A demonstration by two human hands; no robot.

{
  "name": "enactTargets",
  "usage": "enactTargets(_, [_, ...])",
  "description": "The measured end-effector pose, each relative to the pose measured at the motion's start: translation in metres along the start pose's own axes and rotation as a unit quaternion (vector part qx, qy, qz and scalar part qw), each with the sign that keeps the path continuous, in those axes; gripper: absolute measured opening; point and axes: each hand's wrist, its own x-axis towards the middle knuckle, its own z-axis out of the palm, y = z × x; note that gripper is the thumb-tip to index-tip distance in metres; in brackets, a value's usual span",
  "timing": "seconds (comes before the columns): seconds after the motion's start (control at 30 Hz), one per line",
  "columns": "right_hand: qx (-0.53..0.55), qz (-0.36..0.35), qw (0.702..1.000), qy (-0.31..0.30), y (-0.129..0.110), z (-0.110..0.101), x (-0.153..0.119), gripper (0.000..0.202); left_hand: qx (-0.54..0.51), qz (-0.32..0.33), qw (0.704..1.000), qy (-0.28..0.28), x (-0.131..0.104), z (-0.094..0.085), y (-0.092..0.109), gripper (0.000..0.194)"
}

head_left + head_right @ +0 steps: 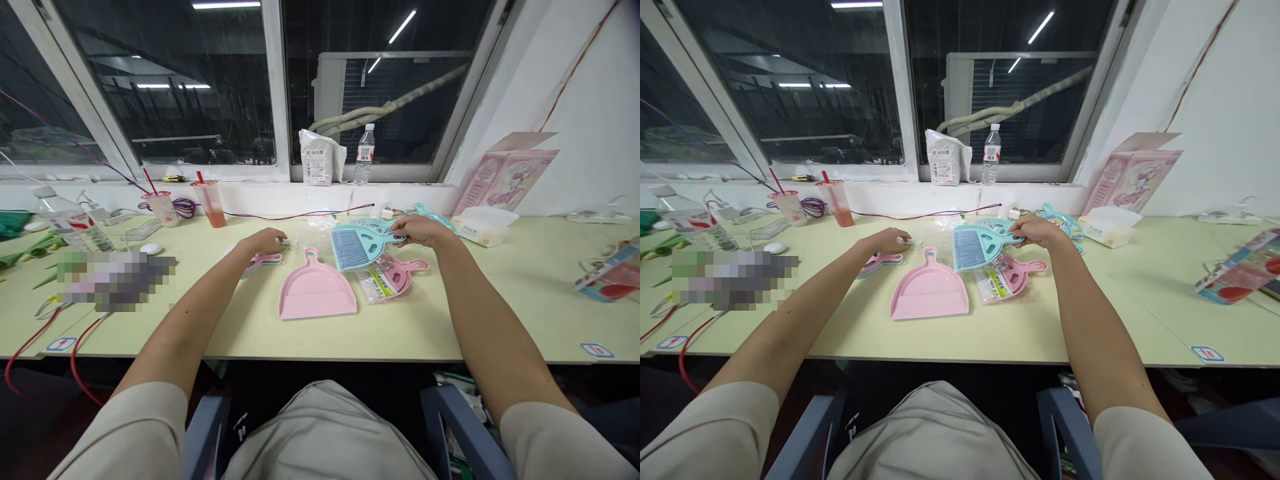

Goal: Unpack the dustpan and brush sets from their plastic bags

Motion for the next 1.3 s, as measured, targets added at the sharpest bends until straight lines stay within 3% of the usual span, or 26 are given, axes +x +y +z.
enactTargets(0.63, [0.005,0.004,1.0,-0.006,0.002,0.0,0.001,0.012,0.041,-0.014,0.999,0.032,0.009,0.007,0.008,0.05])
enactTargets(0.87, [0.006,0.004,1.0,0.003,-0.001,0.002,-0.002,0.012,0.011,-0.018,0.999,0.042,0.001,0.002,0.009,0.048])
enactTargets(0.93, [0.011,0.0,1.0,0.003,-0.001,0.002,-0.002,0.012,-0.006,-0.014,0.998,0.064,-0.005,-0.003,0.009,0.044])
enactTargets(1.0, [0.02,-0.01,1.0,-0.002,-0.001,0.002,-0.002,0.012,-0.029,-0.019,0.99,0.134,-0.016,-0.009,0.013,0.037])
enactTargets(1.1, [0.037,-0.027,0.999,-0.013,-0.005,0.006,-0.004,0.012,-0.079,-0.003,0.945,0.318,-0.041,-0.016,0.037,0.032])
enactTargets(1.17, [0.047,-0.043,0.998,-0.013,-0.01,0.012,-0.005,0.012,-0.106,0.063,0.912,0.391,-0.057,-0.017,0.066,0.028])
enactTargets(1.23, [0.049,-0.057,0.997,-0.008,-0.015,0.02,-0.009,0.012,-0.146,0.123,0.906,0.379,-0.068,-0.016,0.098,0.023])
enactTargets(1.3, [0.044,-0.068,0.997,-0.009,-0.021,0.028,-0.012,0.011,-0.203,0.117,0.912,0.337,-0.071,-0.012,0.124,0.018])
